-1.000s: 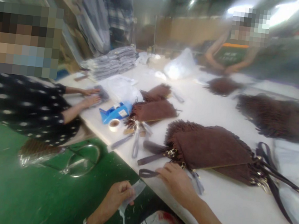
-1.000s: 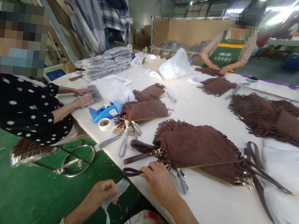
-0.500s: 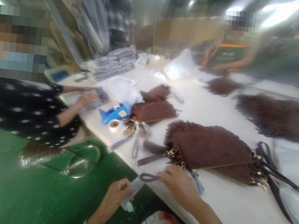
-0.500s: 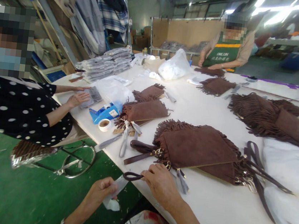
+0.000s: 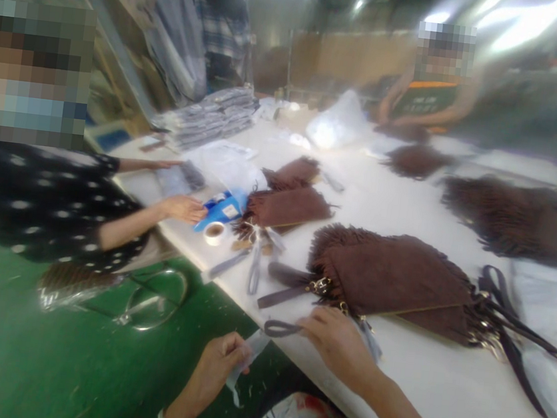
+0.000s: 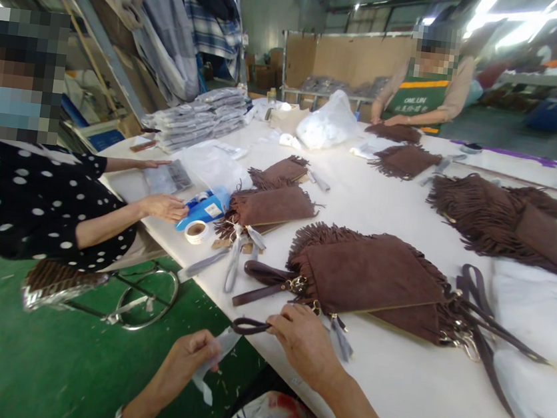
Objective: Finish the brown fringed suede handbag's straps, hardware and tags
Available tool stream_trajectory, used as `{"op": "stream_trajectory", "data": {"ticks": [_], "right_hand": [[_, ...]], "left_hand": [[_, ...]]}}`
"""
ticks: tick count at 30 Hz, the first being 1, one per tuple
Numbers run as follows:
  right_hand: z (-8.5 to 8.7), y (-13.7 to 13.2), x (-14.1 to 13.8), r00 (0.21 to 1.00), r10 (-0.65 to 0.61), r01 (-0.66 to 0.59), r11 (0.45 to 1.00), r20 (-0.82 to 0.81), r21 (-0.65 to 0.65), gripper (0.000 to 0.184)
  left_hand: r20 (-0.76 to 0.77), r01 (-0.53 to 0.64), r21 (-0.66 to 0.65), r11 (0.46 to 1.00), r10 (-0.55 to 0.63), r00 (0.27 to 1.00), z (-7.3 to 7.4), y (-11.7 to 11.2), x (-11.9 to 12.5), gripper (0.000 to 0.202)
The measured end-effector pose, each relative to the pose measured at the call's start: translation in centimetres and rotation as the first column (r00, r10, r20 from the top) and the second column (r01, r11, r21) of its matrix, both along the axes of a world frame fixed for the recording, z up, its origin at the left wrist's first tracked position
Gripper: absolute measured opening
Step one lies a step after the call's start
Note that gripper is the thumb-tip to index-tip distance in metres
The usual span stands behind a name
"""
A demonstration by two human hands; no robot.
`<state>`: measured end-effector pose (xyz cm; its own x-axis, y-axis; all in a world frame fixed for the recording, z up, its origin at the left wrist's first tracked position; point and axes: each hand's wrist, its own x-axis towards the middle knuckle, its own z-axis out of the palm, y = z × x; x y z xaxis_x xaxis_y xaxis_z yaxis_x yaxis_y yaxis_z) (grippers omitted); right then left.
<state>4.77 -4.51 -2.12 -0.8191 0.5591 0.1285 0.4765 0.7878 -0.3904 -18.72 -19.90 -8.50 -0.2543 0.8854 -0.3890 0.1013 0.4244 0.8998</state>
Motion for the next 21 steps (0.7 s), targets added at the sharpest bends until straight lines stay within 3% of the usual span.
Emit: {"op": "stream_trajectory", "data": {"ticks": [21], "right_hand": [[1.0, 0.0, 0.4, 0.998, 0.052, -0.049, 0.994, 0.027, -0.101, 0.026]], "left_hand": [[0.010, -0.018, 0.052, 0.998, 0.018, 1.000, 0.2, 0.2, 0.6, 0.030]]}}
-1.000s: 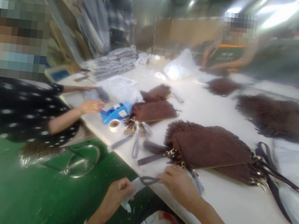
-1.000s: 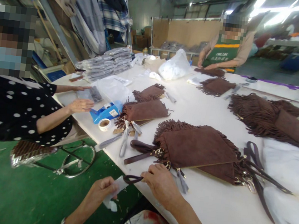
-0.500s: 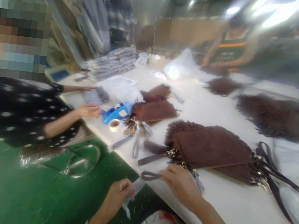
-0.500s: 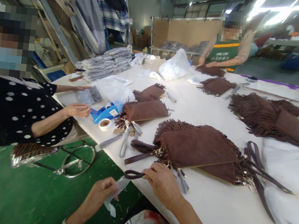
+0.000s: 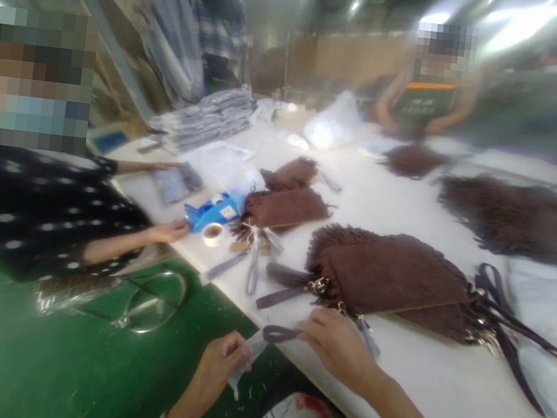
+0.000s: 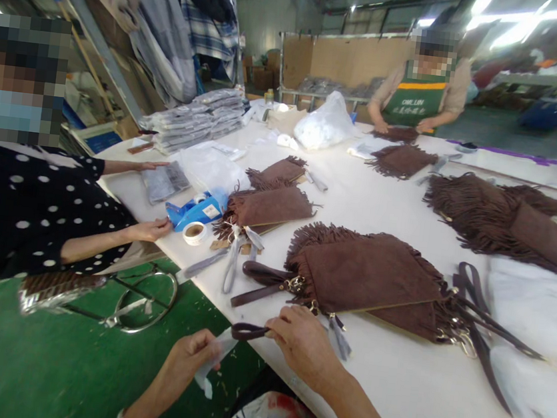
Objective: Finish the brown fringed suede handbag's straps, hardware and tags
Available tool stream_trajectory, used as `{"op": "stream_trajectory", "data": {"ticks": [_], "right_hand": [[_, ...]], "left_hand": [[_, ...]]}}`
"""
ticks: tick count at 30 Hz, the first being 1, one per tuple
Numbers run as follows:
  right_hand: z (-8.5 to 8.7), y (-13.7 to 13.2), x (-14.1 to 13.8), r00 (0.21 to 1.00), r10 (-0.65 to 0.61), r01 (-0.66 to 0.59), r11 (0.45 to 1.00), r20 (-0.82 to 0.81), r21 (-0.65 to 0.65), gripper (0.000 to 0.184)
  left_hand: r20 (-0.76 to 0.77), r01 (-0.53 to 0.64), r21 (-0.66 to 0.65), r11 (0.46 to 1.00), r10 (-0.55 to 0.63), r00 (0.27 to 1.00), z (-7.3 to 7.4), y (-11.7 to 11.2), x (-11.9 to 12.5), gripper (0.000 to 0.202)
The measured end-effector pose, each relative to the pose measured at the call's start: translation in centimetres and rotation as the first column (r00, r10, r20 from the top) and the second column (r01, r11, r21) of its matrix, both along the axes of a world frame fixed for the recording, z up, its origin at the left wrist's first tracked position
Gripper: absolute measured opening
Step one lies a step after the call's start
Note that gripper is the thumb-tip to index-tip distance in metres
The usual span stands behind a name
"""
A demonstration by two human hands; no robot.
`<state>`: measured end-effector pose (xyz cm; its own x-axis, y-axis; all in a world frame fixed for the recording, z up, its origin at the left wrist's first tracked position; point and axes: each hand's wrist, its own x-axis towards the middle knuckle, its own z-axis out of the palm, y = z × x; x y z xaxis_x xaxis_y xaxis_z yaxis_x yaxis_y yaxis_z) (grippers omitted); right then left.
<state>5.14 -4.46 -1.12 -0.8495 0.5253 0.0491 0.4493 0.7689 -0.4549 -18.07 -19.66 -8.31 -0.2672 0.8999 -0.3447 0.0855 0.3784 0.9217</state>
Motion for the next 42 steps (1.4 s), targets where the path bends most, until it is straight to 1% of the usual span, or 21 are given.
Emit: {"op": "stream_trajectory", "data": {"ticks": [5, 12, 17, 22, 25, 27, 30, 31, 32, 34, 37, 39, 42], "right_hand": [[0.1, 0.2, 0.1, 1.000, 0.029, -0.028, 0.999, 0.004, -0.016, 0.025], [0.0, 0.5, 0.2, 0.998, 0.063, -0.063, 0.998, 0.014, -0.004, 0.023], [0.0, 0.5, 0.3, 0.997, 0.069, -0.069, 0.998, 0.015, 0.001, 0.022], [0.2, 0.5, 0.3, 0.997, 0.068, -0.068, 0.998, 0.027, -0.007, 0.021], [0.3, 0.5, 0.4, 0.997, 0.072, -0.072, 0.997, 0.039, 0.005, 0.023], [0.3, 0.6, 0.4, 0.996, 0.073, -0.074, 0.997, 0.049, 0.012, 0.024], [0.2, 0.7, 0.3, 0.995, 0.084, -0.085, 0.996, 0.059, 0.017, 0.024], [0.2, 0.7, 0.3, 0.993, 0.095, -0.096, 0.995, 0.064, 0.019, 0.025], [0.2, 0.8, 0.3, 0.992, 0.108, -0.110, 0.994, 0.069, 0.020, 0.026], [0.1, 0.9, 0.2, 0.987, 0.139, -0.141, 0.990, 0.079, 0.020, 0.028], [0.1, 1.0, 0.0, 0.984, 0.159, -0.161, 0.987, 0.084, 0.018, 0.028], [0.1, 1.1, -0.1, 0.985, 0.150, -0.152, 0.988, 0.088, 0.024, 0.028], [0.2, 1.0, -0.2, 0.985, 0.143, -0.147, 0.989, 0.096, 0.034, 0.029]], "left_hand": [[-0.094, -0.030, 0.007, 1.000, 0.030, 0.995, 0.9, 0.1, 0.6, 0.029], [-0.214, -0.082, 0.022, 0.996, 0.085, 0.973, 2.0, 0.1, 1.4, 0.029], [-0.286, -0.080, 0.026, 0.996, 0.084, 0.954, 2.4, 0.1, 1.6, 0.029], [-0.380, -0.045, 0.034, 0.998, 0.055, 0.924, 2.5, 0.1, 1.7, 0.030], [-0.464, 0.006, 0.039, 0.999, 0.013, 0.886, 2.2, -0.2, 1.6, 0.029], [-0.549, 0.059, 0.054, 0.997, -0.020, 0.836, 1.8, -0.4, 1.5, 0.029], [-0.674, 0.154, 0.106, 0.982, -0.043, 0.737, 1.3, -0.7, 1.5, 0.030], [-0.696, 0.176, 0.119, 0.977, -0.044, 0.717, 1.2, -0.7, 1.5, 0.030], [-0.700, 0.188, 0.122, 0.975, -0.050, 0.712, 1.1, -0.7, 1.6, 0.030], [-0.663, 0.178, 0.099, 0.979, -0.069, 0.746, 1.3, -0.5, 1.8, 0.030], [-0.547, 0.144, 0.039, 0.989, -0.099, 0.831, 1.8, -0.3, 2.3, 0.027], [-0.447, 0.149, 0.024, 0.988, -0.123, 0.886, 2.1, -0.1, 2.6, 0.025], [-0.239, 0.158, 0.043, 0.987, -0.143, 0.960, 2.2, 0.1, 3.1, 0.027]]}}
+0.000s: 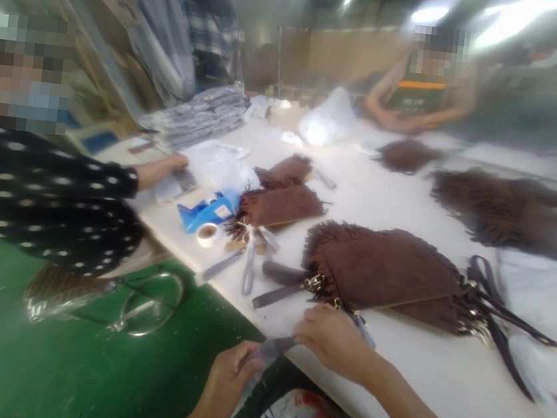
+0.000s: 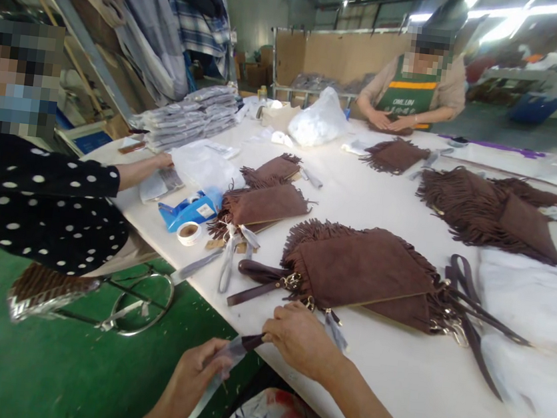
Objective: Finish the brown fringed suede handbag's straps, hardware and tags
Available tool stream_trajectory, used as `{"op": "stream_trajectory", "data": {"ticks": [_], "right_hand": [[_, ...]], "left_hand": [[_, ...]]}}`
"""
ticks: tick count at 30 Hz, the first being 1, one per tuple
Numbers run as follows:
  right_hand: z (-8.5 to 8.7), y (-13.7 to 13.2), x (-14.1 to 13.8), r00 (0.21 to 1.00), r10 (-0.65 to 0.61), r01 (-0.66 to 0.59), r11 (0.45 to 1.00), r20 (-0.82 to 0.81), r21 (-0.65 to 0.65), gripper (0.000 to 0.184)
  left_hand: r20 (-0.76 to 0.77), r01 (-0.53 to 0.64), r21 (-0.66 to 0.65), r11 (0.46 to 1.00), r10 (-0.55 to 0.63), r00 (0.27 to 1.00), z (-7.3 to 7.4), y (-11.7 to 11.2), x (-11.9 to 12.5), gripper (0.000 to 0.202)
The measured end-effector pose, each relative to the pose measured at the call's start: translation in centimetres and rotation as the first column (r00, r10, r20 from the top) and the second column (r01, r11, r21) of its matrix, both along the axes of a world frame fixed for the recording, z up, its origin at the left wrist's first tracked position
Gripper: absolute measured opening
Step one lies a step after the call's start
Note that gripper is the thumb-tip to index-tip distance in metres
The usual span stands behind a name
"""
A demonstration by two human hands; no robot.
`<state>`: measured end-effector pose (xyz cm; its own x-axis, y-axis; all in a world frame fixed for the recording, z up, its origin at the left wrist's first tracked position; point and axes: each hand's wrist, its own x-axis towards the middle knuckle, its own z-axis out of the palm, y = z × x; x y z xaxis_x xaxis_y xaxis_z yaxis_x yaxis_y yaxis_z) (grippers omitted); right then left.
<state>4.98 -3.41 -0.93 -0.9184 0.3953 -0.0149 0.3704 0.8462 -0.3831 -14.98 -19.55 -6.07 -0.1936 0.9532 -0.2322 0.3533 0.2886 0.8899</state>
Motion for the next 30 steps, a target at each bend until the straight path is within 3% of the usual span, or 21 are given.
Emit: {"op": "stream_trajectory", "data": {"ticks": [5, 12, 18, 22, 26, 30], "right_hand": [[-0.1, 0.0, 0.0, 1.000, 0.015, -0.015, 1.000, 0.014, 0.003, 0.029], [-0.3, 0.3, 0.3, 0.998, 0.015, -0.017, 0.999, 0.058, 0.038, 0.028], [-1.3, -1.3, -0.5, 0.992, 0.040, -0.051, 0.995, 0.117, 0.089, 0.014], [-1.0, -1.0, 0.7, 0.994, -0.109, 0.107, 0.986, 0.008, 0.130, 0.016], [-0.1, 1.3, 3.5, 0.947, -0.316, 0.316, 0.900, -0.048, 0.299, 0.030], [-0.4, 2.8, 4.5, 0.939, -0.344, 0.316, 0.884, 0.020, 0.344, 0.019]], "left_hand": [[0.208, -0.022, -0.043, 0.999, 0.030, 0.978, -0.4, 0.3, 1.0, 0.032], [0.253, 0.019, -0.073, 0.997, 0.000, 0.967, 0.2, 1.2, 2.1, 0.031], [0.226, 0.082, -0.053, 0.995, -0.068, 0.972, -0.2, 2.8, 3.8, 0.028], [0.190, 0.090, -0.063, 0.994, -0.077, 0.979, -0.8, 3.5, 3.2, 0.029], [0.209, 0.065, -0.134, 0.989, -0.036, 0.977, -1.0, 3.7, 1.3, 0.030], [0.231, 0.069, -0.159, 0.985, -0.031, 0.972, -0.8, 4.6, 1.3, 0.032]]}}
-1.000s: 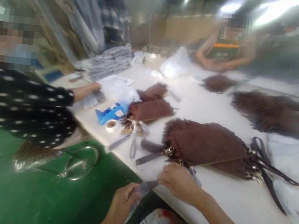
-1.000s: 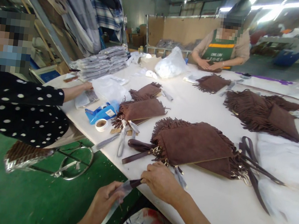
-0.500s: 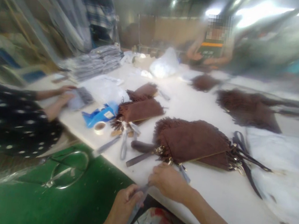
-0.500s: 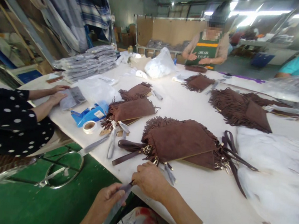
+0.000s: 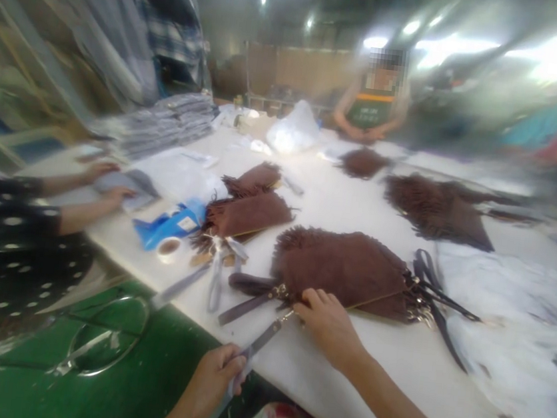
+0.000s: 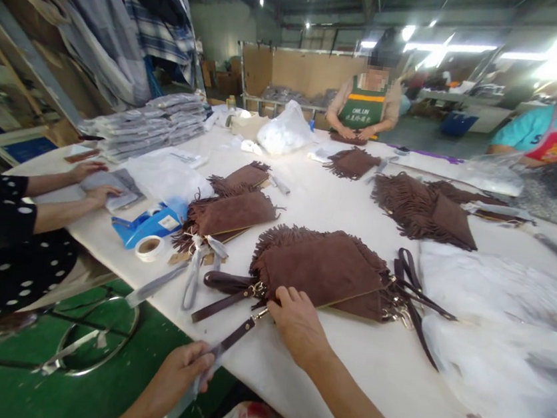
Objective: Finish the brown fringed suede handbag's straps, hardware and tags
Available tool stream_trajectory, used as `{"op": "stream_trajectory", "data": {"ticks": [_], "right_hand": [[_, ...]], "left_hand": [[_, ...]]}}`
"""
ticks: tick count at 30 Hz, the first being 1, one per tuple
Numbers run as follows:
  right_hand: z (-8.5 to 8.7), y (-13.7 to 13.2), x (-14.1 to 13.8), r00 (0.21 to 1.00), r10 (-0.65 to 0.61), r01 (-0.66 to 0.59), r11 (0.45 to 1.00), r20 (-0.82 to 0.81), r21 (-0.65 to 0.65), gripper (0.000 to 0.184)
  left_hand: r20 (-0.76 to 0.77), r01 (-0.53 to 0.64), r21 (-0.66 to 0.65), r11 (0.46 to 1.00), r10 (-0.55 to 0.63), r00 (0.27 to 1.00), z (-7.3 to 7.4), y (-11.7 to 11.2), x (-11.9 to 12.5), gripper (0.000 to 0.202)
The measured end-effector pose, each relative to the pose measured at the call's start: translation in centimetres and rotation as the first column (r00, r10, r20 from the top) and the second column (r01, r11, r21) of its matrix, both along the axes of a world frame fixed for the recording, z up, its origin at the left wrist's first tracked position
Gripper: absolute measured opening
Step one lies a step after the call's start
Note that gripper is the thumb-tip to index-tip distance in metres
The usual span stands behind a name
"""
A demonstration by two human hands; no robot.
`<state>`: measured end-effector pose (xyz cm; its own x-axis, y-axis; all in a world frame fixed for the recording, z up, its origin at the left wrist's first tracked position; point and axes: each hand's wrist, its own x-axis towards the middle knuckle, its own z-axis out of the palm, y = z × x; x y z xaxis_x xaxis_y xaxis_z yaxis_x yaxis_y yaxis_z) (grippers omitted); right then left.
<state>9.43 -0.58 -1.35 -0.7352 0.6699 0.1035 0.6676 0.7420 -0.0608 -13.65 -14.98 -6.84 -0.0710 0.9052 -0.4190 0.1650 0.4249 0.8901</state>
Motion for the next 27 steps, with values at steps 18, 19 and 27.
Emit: {"op": "stream_trajectory", "data": {"ticks": [18, 19, 27], "right_hand": [[-0.9, 1.5, -0.6, 0.984, 0.174, -0.175, 0.983, -0.027, -0.052, 0.019], [-0.7, 1.5, -0.5, 0.983, 0.178, -0.180, 0.982, -0.044, -0.062, 0.019], [0.1, 1.5, -0.1, 0.961, 0.266, -0.272, 0.957, -0.071, -0.096, 0.018]], "left_hand": [[-0.125, 0.093, 0.074, 0.993, -0.083, 0.989, 0.1, 3.4, 2.7, 0.027], [-0.120, 0.089, 0.077, 0.993, -0.080, 0.990, 0.3, 3.7, 2.9, 0.029], [0.007, 0.028, 0.059, 0.998, -0.028, 1.000, 2.5, 5.8, 5.1, 0.048]]}}
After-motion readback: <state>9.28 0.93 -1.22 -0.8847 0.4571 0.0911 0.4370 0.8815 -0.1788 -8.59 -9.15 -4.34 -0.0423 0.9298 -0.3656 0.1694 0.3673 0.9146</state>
